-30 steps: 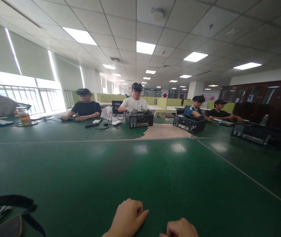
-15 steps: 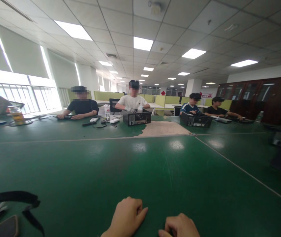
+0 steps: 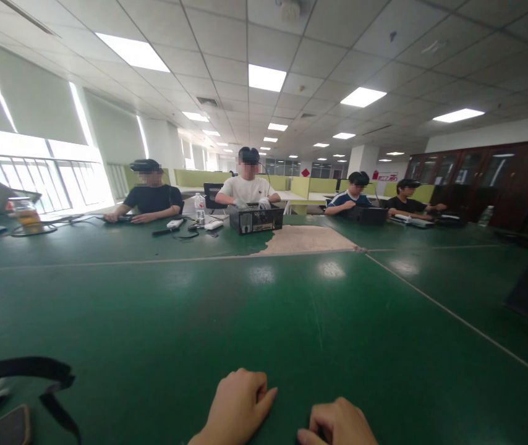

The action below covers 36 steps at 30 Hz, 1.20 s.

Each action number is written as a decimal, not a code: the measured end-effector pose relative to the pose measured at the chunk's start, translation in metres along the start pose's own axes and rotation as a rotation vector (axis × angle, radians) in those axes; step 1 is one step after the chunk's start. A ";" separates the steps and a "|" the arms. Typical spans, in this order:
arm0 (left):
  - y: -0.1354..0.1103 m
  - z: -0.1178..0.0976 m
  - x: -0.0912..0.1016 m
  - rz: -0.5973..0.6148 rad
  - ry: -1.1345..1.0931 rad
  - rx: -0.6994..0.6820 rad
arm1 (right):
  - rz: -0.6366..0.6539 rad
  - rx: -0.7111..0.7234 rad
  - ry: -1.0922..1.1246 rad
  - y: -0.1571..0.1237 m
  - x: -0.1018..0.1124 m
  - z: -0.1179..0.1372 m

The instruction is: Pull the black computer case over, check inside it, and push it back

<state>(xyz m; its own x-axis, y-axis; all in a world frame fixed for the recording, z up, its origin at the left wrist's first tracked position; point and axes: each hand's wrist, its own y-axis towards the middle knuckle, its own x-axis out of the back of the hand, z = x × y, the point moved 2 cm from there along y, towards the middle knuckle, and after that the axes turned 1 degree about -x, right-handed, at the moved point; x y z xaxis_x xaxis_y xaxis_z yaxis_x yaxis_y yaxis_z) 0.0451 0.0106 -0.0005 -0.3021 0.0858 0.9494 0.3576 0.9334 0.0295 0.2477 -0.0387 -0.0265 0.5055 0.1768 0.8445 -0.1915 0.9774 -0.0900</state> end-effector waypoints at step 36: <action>0.004 0.001 -0.005 -0.039 0.011 -0.027 | -0.016 -0.010 -0.059 -0.005 0.008 0.008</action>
<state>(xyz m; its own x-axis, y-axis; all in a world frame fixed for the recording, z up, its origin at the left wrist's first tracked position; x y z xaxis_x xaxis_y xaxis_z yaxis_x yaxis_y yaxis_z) 0.0469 0.0142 -0.0058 -0.3062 0.0455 0.9509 0.3698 0.9261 0.0747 0.2461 -0.0428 -0.0148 0.4578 0.1541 0.8756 -0.1750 0.9812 -0.0812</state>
